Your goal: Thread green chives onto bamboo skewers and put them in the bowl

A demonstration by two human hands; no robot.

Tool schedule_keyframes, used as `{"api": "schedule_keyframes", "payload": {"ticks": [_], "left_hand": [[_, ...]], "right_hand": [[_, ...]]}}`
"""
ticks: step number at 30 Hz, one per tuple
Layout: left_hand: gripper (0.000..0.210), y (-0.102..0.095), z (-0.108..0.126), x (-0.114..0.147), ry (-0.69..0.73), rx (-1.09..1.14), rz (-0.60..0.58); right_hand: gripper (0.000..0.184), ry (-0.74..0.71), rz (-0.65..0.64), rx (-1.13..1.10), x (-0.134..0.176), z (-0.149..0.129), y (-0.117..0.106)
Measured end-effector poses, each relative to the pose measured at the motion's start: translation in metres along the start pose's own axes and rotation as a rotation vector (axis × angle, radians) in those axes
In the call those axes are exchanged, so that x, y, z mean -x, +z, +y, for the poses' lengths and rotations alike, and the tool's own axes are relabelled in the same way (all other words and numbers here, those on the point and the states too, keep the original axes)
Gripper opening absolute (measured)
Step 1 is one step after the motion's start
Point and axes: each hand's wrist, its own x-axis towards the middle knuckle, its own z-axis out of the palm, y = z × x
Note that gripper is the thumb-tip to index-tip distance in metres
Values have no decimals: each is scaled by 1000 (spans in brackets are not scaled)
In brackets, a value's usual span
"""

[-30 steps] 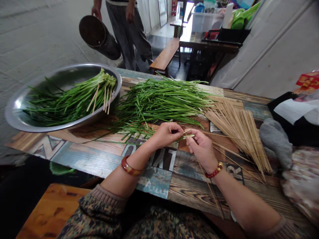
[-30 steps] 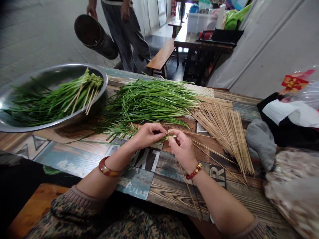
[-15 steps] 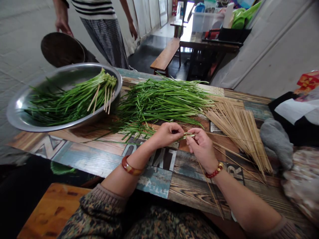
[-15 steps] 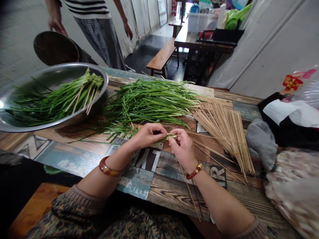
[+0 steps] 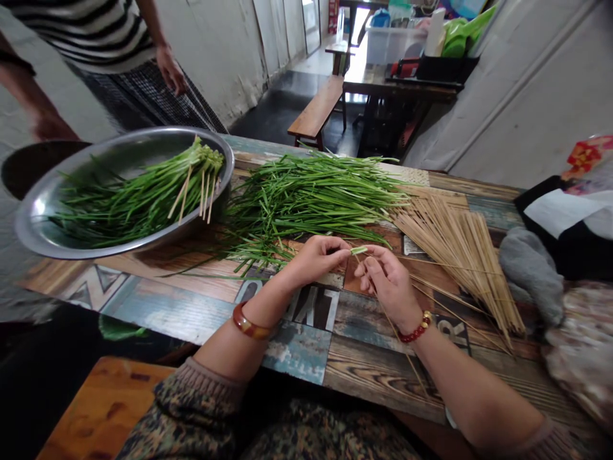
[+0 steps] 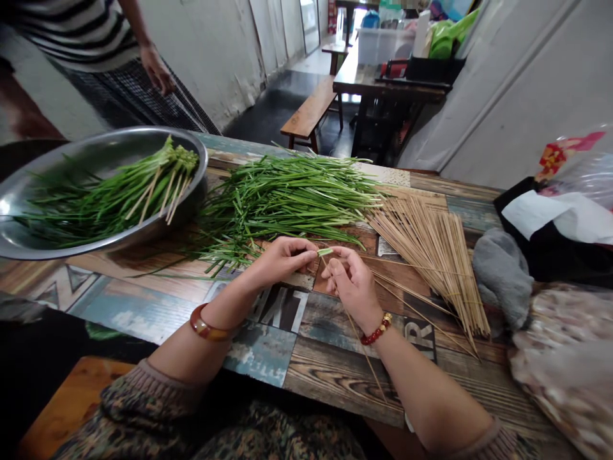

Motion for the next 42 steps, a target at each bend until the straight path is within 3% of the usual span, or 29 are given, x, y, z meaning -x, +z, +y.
{"api": "schedule_keyframes", "payload": {"ticks": [2, 5, 16, 21, 26, 31, 33, 38, 42], "left_hand": [[21, 0, 0, 0, -7, -15, 86], [21, 0, 2, 0, -12, -22, 118], [31, 6, 3, 0, -72, 74, -8], [29, 8, 1, -1, -53, 30, -18], [21, 0, -2, -1, 29, -131, -48], [23, -14, 0, -3, 100, -421, 254], [23, -16, 3, -7, 129, -522, 318], [22, -12, 10, -33, 287, -758, 261], [19, -7, 12, -67, 379, -921, 81]], "right_hand": [[30, 24, -8, 65, 1, 0, 0], [27, 0, -29, 230, 2, 1, -1], [23, -213, 36, 529, 3, -3, 1], [24, -162, 16, 451, 1, 0, 2], [27, -32, -49, 289, -1, 1, 4], [27, -60, -13, 314, -3, 1, 4], [24, -57, 7, 296, -3, 1, 4], [18, -74, 34, 290, -5, 2, 4], [15, -125, 77, 238, -4, 0, 5]]}}
